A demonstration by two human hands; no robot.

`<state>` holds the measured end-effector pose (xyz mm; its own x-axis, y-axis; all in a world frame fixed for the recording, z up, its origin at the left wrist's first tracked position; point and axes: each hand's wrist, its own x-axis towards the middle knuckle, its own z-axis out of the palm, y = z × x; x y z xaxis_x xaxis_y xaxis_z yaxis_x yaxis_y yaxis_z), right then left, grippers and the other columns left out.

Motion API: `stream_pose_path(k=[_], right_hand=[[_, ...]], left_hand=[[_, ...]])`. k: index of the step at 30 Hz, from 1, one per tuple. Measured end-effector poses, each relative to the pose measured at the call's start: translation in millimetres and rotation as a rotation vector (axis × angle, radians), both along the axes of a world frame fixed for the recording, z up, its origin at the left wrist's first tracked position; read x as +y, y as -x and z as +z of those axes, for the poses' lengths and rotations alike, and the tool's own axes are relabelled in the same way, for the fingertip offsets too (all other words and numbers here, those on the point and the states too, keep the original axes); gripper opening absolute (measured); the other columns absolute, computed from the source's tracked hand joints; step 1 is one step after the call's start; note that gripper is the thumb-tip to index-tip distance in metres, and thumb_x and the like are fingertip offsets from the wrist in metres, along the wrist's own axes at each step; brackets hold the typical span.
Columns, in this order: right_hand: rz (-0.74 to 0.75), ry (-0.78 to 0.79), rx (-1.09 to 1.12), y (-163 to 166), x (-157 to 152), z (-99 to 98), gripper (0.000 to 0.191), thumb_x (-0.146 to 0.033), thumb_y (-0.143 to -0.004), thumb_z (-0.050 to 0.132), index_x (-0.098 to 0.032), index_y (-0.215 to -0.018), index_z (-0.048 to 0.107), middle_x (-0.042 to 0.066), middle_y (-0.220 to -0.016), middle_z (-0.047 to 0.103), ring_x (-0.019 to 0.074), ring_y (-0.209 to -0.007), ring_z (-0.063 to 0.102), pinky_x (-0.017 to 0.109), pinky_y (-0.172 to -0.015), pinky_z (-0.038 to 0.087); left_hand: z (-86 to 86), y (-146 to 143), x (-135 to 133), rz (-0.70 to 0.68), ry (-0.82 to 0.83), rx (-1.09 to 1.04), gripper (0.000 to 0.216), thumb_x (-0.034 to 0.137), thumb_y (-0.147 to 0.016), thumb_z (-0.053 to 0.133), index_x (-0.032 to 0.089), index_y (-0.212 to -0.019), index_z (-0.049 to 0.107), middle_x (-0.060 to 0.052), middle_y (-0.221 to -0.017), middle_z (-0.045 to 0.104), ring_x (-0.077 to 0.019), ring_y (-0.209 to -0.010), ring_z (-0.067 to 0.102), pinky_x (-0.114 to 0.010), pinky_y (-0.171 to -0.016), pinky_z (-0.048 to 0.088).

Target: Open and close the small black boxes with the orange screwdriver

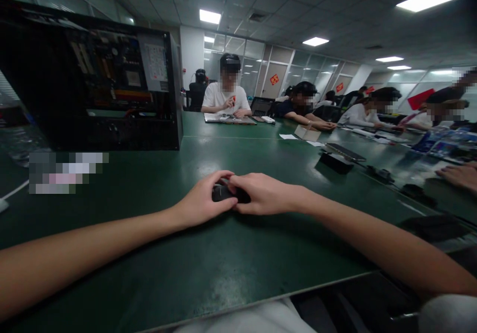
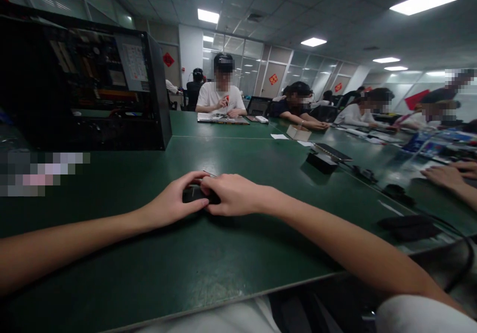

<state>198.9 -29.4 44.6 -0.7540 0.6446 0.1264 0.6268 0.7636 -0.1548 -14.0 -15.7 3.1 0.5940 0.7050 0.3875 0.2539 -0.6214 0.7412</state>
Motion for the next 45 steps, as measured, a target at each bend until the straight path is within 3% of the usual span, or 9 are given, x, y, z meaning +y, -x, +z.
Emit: stream_pose_path(k=[6,11,14,20,24,26,30,35,45], right_hand=[[-0.035,0.029,0.282,-45.3,32.0,-12.4,0.035,-0.05,-0.097,0.058,-0.018,-0.108,0.063,0.009,-0.109,0.07,0.0196,-0.098,0.065,0.033,-0.086,0.049],[-0.201,0.081,0.106,-74.7,51.8,-19.3,0.05,-0.056,-0.092,0.062,-0.014,-0.121,0.064,0.008,-0.099,0.073,0.0193,-0.084,0.066,0.031,-0.073,0.049],[-0.192,0.16,0.057,-72.7,53.2,-20.8,0.043,-0.049,-0.095,0.057,-0.014,-0.117,0.069,0.005,-0.085,0.071,0.0161,-0.072,0.063,0.028,-0.066,0.047],[-0.162,-0.003,0.171,-63.5,46.0,-13.9,0.029,-0.042,-0.093,0.061,-0.016,-0.1,0.073,0.008,-0.096,0.069,0.0176,-0.082,0.063,0.029,-0.071,0.05],[-0.243,0.037,0.439,-60.9,40.5,4.4,0.027,-0.044,-0.091,0.065,-0.02,-0.101,0.07,0.006,-0.102,0.072,0.02,-0.091,0.067,0.033,-0.082,0.053],[-0.277,0.006,0.483,-58.1,35.4,23.1,0.03,-0.049,-0.092,0.063,-0.021,-0.104,0.069,0.006,-0.1,0.073,0.0199,-0.088,0.067,0.033,-0.079,0.053],[-0.233,-0.04,0.361,-48.2,21.1,72.4,0.035,-0.052,-0.098,0.053,-0.021,-0.112,0.063,0.005,-0.092,0.072,0.0148,-0.069,0.063,0.026,-0.06,0.048],[-0.13,-0.066,0.223,-32.5,5.5,115.6,0.031,-0.047,-0.095,0.058,-0.018,-0.099,0.068,0.001,-0.079,0.067,0.0107,-0.065,0.059,0.021,-0.057,0.04],[-0.032,-0.096,0.241,-17.2,3.3,107.6,0.025,-0.038,-0.094,0.06,-0.014,-0.097,0.067,0.004,-0.08,0.068,0.0114,-0.066,0.058,0.023,-0.059,0.039]], left_hand=[[0.3,-0.4,3.6,0.026,0.055,0.086,0.048,0.038,-0.087,0.071,0.017,-0.129,0.064,-0.01,-0.127,0.07,-0.0286,-0.115,0.066,-0.041,-0.105,0.05],[2.2,1.0,3.0,0.055,0.078,0.098,0.045,0.043,-0.086,0.071,0.019,-0.124,0.069,-0.008,-0.124,0.072,-0.0281,-0.109,0.068,-0.041,-0.1,0.053],[4.1,1.2,0.9,0.058,0.099,0.102,0.043,0.042,-0.087,0.07,0.02,-0.124,0.07,-0.008,-0.123,0.073,-0.0284,-0.109,0.068,-0.04,-0.098,0.053],[9.0,0.9,-1.5,0.106,0.076,0.135,0.04,0.04,-0.085,0.07,0.018,-0.119,0.071,-0.007,-0.113,0.075,-0.0255,-0.097,0.07,-0.035,-0.087,0.054],[16.2,-1.2,0.5,0.101,0.007,0.213,0.035,0.033,-0.079,0.071,0.017,-0.11,0.072,-0.006,-0.099,0.075,-0.0237,-0.087,0.069,-0.032,-0.077,0.054],[17.9,-3.7,1.7,0.085,-0.005,0.218,0.036,0.029,-0.077,0.071,0.016,-0.111,0.072,-0.006,-0.101,0.076,-0.024,-0.089,0.07,-0.033,-0.079,0.054],[14.4,-8.3,3.9,0.024,0.035,0.15,0.043,0.032,-0.08,0.072,0.017,-0.12,0.073,-0.007,-0.113,0.077,-0.0258,-0.102,0.07,-0.036,-0.093,0.053],[10.4,-10.4,6.6,0.012,0.093,0.136,0.041,0.037,-0.083,0.074,0.018,-0.119,0.075,-0.005,-0.112,0.078,-0.0256,-0.101,0.071,-0.034,-0.092,0.053],[6.2,-14.0,5.1,0.042,0.076,0.115,0.042,0.034,-0.081,0.075,0.016,-0.119,0.076,-0.007,-0.113,0.078,-0.0258,-0.101,0.072,-0.034,-0.095,0.053]])
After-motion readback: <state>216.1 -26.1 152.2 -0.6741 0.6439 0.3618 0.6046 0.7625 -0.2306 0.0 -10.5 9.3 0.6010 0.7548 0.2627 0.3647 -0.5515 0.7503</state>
